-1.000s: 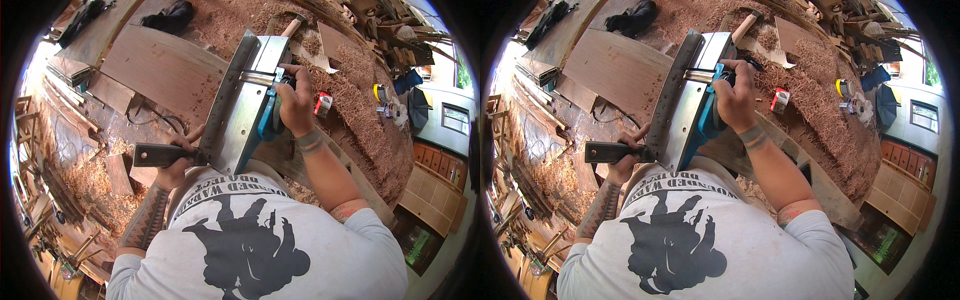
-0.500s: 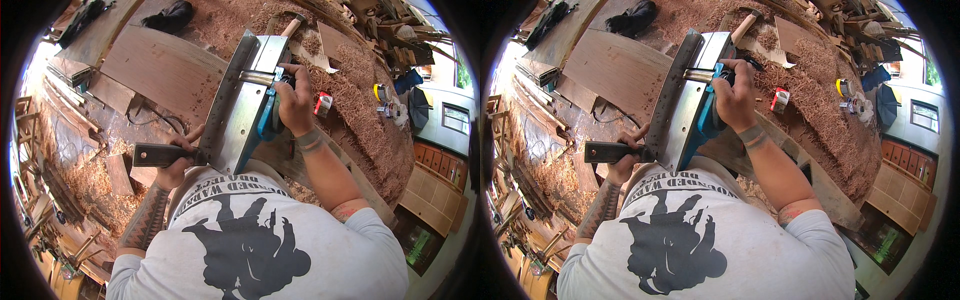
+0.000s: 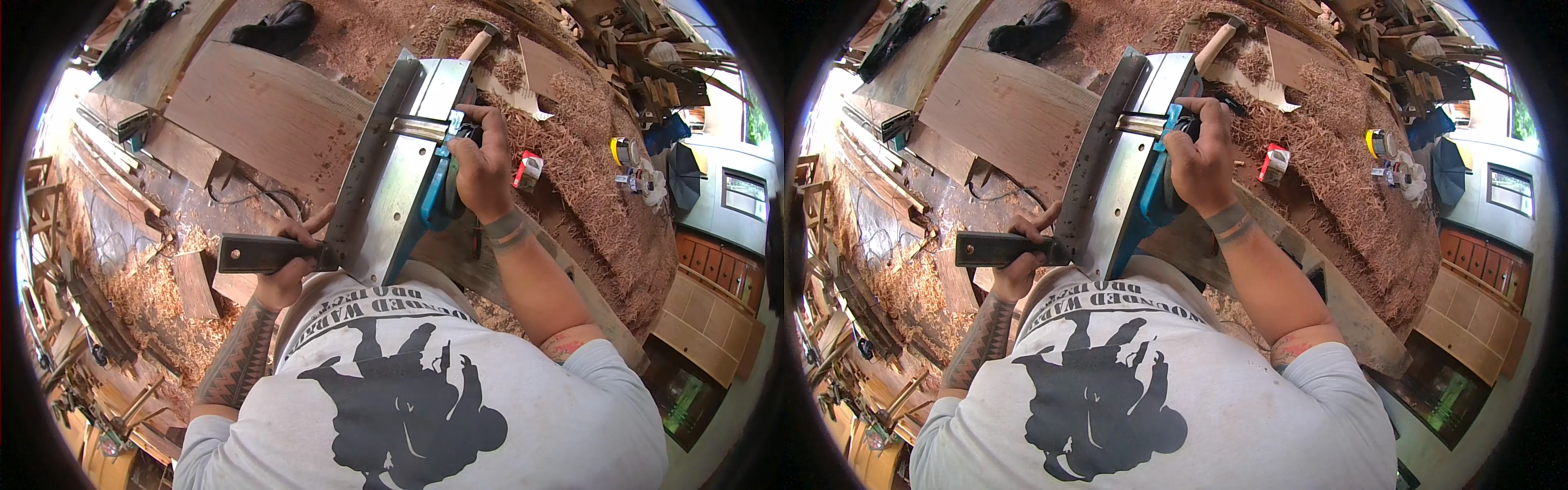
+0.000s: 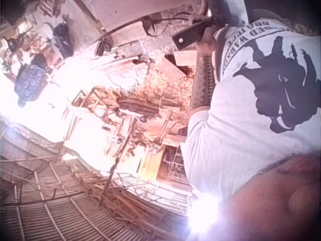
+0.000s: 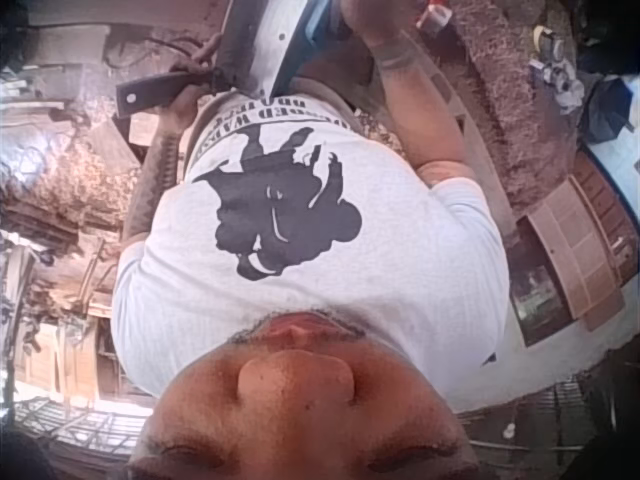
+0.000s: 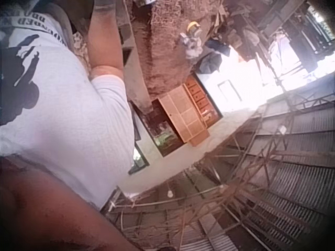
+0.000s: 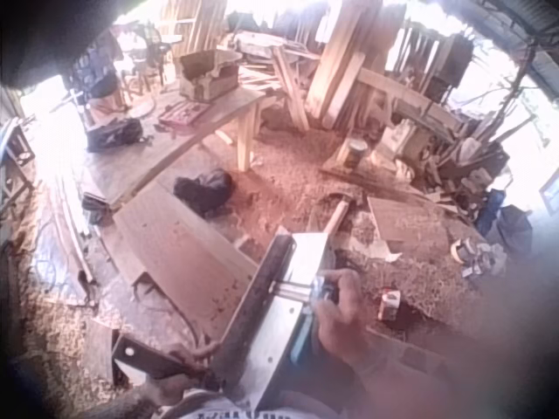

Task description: The person prepares a wooden plank by hand and with a power plane, checking the surface with a square and adjusting the tool's blade height by hand.

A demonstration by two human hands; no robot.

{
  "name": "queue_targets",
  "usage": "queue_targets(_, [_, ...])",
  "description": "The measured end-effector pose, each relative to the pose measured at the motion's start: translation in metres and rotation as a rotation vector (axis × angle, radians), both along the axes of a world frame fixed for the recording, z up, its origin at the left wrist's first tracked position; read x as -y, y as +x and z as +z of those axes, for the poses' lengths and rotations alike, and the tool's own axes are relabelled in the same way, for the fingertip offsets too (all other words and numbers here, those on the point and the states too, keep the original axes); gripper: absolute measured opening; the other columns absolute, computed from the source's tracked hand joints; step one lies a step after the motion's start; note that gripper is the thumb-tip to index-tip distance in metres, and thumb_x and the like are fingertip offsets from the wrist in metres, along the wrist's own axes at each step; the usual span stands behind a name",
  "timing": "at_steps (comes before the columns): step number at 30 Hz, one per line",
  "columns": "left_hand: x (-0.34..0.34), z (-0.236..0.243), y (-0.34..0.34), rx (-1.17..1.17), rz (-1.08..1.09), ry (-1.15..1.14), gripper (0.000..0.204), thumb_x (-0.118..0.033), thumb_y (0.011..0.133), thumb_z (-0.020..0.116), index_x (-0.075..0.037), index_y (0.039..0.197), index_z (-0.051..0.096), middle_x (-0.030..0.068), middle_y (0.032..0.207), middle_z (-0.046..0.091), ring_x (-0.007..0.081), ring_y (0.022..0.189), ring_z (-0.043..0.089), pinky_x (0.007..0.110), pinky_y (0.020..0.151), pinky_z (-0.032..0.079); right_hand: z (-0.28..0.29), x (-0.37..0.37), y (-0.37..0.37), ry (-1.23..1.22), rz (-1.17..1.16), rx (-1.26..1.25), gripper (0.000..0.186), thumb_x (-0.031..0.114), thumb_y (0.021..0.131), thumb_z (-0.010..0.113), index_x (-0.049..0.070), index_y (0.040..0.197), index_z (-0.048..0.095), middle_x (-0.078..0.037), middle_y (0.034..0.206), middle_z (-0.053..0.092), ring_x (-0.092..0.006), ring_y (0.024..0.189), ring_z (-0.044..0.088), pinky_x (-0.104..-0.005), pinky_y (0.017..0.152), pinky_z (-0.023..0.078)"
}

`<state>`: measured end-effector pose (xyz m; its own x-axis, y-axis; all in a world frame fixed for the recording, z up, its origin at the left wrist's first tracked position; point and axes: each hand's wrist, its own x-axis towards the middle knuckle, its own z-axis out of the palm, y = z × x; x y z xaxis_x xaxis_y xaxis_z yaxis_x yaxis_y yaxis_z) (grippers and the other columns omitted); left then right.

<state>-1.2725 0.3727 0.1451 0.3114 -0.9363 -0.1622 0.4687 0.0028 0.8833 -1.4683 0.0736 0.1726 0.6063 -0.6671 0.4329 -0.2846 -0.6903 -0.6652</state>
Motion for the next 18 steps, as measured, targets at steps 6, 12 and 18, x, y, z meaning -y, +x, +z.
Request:
queue_targets(6, [-0.002, -0.003, 0.001, -0.002, 0.005, 0.008, 0.028, 0.010, 0.077, 0.049, -0.001, 0.102, 0.051, 0.0371, 0.150, 0.057, 0.0430, 0.158, 0.038, 0.033, 0.113, 0.045, 0.009, -0.007, 0.005, 0.209, -0.073, 0.065, 0.031, 0.011, 0.087, 0.067, -0.005, 0.113, 0.066, -0.016, 0.109, 0.059, -0.0322, 0.102, 0.058, -0.0408, 0.092, 0.051])
queue_targets(12, [-0.001, 0.001, 0.001, 0.007, 0.005, 0.016, 0.027, 0.010, 0.077, 0.049, 0.000, 0.102, 0.052, 0.0321, 0.142, 0.062, 0.0459, 0.159, 0.036, 0.038, 0.117, 0.044, 0.009, -0.007, 0.004, 0.116, -0.060, 0.035, 0.027, 0.010, 0.089, 0.067, -0.005, 0.111, 0.067, -0.017, 0.109, 0.061, -0.0338, 0.104, 0.058, -0.0430, 0.093, 0.051])
queue_targets(18, [-0.003, -0.003, 0.000, -0.020, 0.009, 0.012, 0.027, 0.010, 0.077, 0.048, 0.000, 0.101, 0.053, 0.0329, 0.144, 0.061, 0.0453, 0.158, 0.037, 0.041, 0.119, 0.043, 0.014, -0.009, 0.005, 0.153, -0.058, 0.037, 0.026, 0.009, 0.089, 0.066, -0.006, 0.111, 0.067, -0.017, 0.110, 0.061, -0.0345, 0.104, 0.058, -0.0440, 0.093, 0.051])
